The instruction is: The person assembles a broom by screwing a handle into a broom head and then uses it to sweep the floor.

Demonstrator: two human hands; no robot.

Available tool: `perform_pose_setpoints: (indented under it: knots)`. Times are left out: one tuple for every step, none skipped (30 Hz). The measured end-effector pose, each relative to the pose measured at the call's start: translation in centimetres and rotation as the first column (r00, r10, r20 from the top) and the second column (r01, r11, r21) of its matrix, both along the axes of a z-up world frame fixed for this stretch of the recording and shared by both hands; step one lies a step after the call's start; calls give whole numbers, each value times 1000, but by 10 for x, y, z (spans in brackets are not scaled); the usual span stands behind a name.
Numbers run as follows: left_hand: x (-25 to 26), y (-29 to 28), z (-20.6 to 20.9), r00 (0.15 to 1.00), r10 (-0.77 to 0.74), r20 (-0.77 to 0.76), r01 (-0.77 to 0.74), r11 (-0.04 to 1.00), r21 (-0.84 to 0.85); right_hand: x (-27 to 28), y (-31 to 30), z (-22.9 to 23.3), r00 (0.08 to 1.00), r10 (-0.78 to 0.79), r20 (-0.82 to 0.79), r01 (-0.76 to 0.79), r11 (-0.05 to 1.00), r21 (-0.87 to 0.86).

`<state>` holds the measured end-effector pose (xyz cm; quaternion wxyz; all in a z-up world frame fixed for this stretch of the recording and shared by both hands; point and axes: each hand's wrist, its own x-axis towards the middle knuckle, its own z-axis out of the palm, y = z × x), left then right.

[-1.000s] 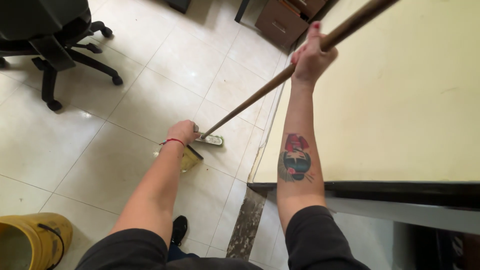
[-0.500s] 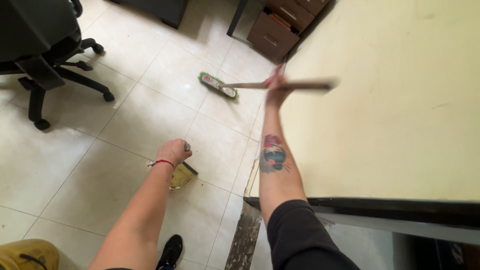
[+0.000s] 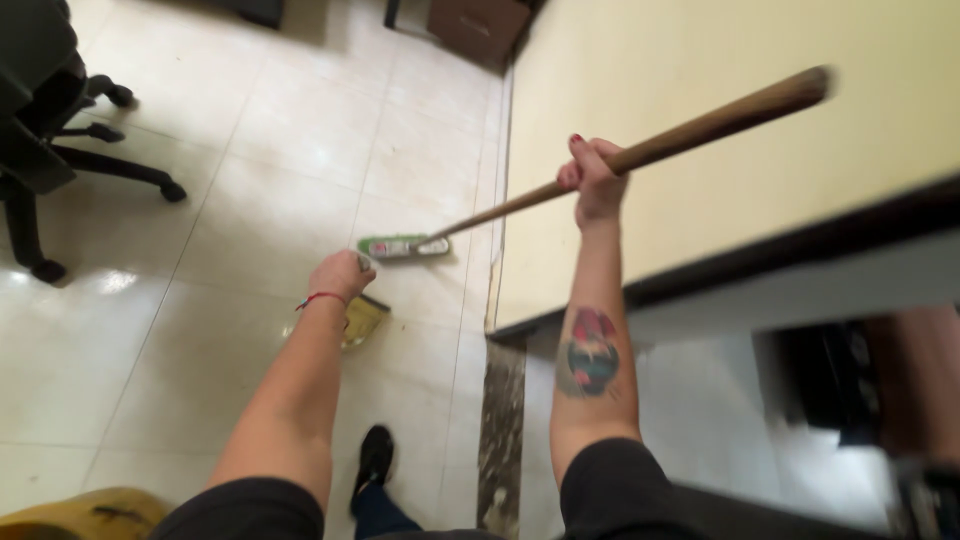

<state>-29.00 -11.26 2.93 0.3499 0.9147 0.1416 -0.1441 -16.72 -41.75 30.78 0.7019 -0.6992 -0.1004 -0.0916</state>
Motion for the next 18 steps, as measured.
perform_pose_setpoints:
  knots:
    - [-13, -1, -2, 1000, -1, 15, 1, 1000, -3, -34, -4, 6, 1000, 17, 4, -17, 1000, 26]
    - [-22, 1, 0, 1000, -20, 2, 20, 1000, -3, -60, 3, 11, 1000, -3, -8, 3, 1000, 26]
    - [-31, 2, 3, 1000, -19, 12, 20, 999, -25, -83, 10, 17, 994, -95, 57, 93, 994, 52]
    - [-40, 2, 6, 1000, -18, 22, 19, 999, -47, -106, 17, 23, 975, -189, 120, 180, 980, 81]
    - [-48, 6, 0, 1000, -27, 14, 28, 998, -47, -115, 17, 25, 974, -198, 112, 190, 979, 80]
    - [-55, 8, -6, 999, -21, 40, 23, 999, -46, -123, 16, 28, 922, -321, 217, 303, 946, 112]
    - [-62, 12, -13, 998, -12, 66, 15, 999, -42, -129, 16, 29, 844, -435, 314, 406, 901, 156]
    - [-76, 16, -11, 998, -20, 57, 23, 999, -39, -135, 15, 26, 843, -442, 305, 414, 897, 155]
    - [-82, 17, -5, 997, -33, 71, 36, 999, -31, -136, 13, 28, 796, -474, 376, 447, 880, 164]
    - [-89, 18, 2, 995, -46, 85, 48, 999, -22, -137, 9, 31, 742, -502, 444, 478, 861, 175]
    - [-96, 18, 8, 995, -51, 81, 53, 998, -25, -134, 6, 20, 742, -504, 442, 482, 859, 171]
    - [-103, 19, 14, 991, -105, 81, 108, 994, -25, -132, 2, 9, 720, -510, 471, 512, 848, 137]
    - [-105, 23, 22, 984, -156, 85, 158, 987, -21, -125, 1, -1, 698, -512, 501, 536, 837, 108]
    - [-108, 18, 15, 984, -156, 86, 159, 987, -21, -130, 6, -12, 697, -512, 501, 537, 837, 109]
    - [-107, 15, 9, 979, -190, 71, 191, 982, -7, -132, 13, -21, 706, -516, 485, 549, 831, 85]
    - [-106, 12, 3, 973, -223, 56, 223, 975, 6, -133, 20, -31, 714, -520, 469, 561, 826, 62]
    - [-109, 9, -1, 973, -224, 53, 224, 975, 8, -133, 22, -39, 714, -522, 466, 562, 825, 62]
    - [-112, 7, -5, 976, -217, 21, 217, 976, 3, -133, 23, -47, 722, -537, 436, 560, 824, 86]
